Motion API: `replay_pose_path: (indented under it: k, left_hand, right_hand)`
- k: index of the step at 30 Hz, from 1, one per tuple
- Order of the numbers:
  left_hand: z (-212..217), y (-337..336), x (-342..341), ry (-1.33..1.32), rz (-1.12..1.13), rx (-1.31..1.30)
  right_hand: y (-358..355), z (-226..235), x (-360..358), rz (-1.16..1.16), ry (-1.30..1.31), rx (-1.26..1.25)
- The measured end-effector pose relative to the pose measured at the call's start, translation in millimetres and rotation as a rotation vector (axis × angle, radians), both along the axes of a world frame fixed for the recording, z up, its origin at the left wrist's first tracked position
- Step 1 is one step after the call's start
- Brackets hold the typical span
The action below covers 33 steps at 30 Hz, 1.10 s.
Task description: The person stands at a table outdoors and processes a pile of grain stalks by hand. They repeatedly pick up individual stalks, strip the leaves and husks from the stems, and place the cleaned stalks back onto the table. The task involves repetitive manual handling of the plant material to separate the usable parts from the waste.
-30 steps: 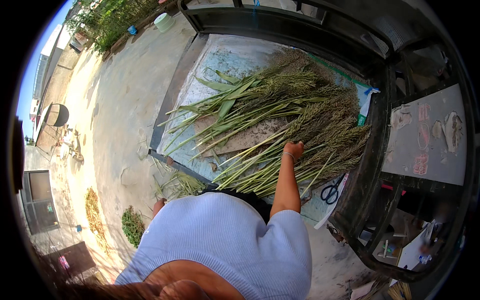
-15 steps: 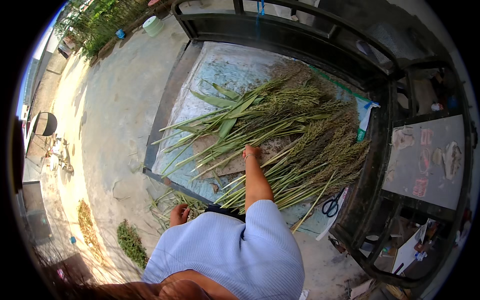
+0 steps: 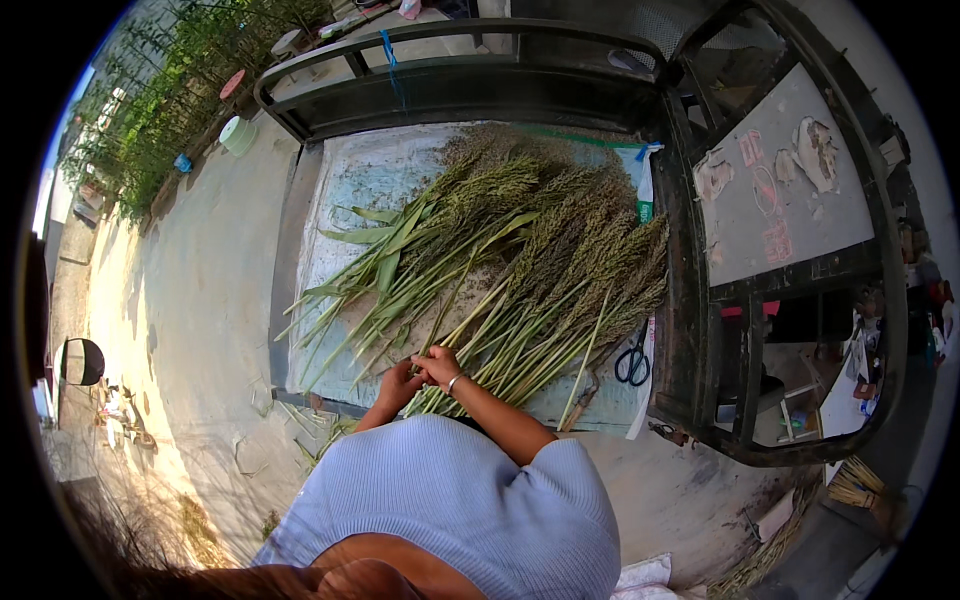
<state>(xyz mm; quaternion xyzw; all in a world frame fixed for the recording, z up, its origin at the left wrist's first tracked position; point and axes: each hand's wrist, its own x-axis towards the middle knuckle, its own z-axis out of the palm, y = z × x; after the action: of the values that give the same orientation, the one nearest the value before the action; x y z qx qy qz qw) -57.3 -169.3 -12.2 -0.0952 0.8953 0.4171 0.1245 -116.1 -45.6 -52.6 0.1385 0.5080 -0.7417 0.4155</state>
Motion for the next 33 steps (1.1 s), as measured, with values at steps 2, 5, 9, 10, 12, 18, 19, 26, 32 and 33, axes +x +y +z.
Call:
replay_pose_path:
  k: [2,5,9,10,12,18,19,26,32,33]
  left_hand:
    - [7.4,1.0,5.2,-0.252,0.162,0.303]
    - [24.8,12.8,4.8,-0.461,0.425,0.643]
    - [27.1,25.0,6.9,-0.394,0.522,0.724]
    - [23.7,24.7,8.1,-0.38,0.508,0.698]
    - [15.2,29.3,12.7,-0.328,0.523,0.553]
    - [7.7,23.8,9.2,-0.101,0.366,-0.069]
    - [6.3,16.8,7.5,-0.082,0.338,-0.079]
    - [3.7,-0.5,28.6,-0.006,0.216,0.023]
    - [15.5,8.5,53.6,-0.008,0.242,0.008]
    - [20.3,8.0,51.3,-0.019,0.237,-0.034]
  right_hand:
    - [7.2,-2.2,9.1,0.07,0.119,0.016]
    - [21.5,-1.3,16.8,0.089,0.102,-0.04]
    - [32.3,11.7,21.1,0.065,0.09,-0.007]
    - [35.1,13.0,23.1,0.07,0.047,0.013]
    - [41.7,11.7,27.5,0.119,-0.04,0.03]
    - [67.0,-18.1,44.2,0.278,-0.159,0.209]
    - [72.6,-29.3,45.9,0.338,-0.149,0.258]
    - [90.9,-60.5,31.6,-0.003,-0.221,0.063]
    - [60.2,-22.2,-33.5,-0.409,-0.21,-0.216]
    - [56.2,-22.8,-36.2,-0.444,-0.194,-0.228]
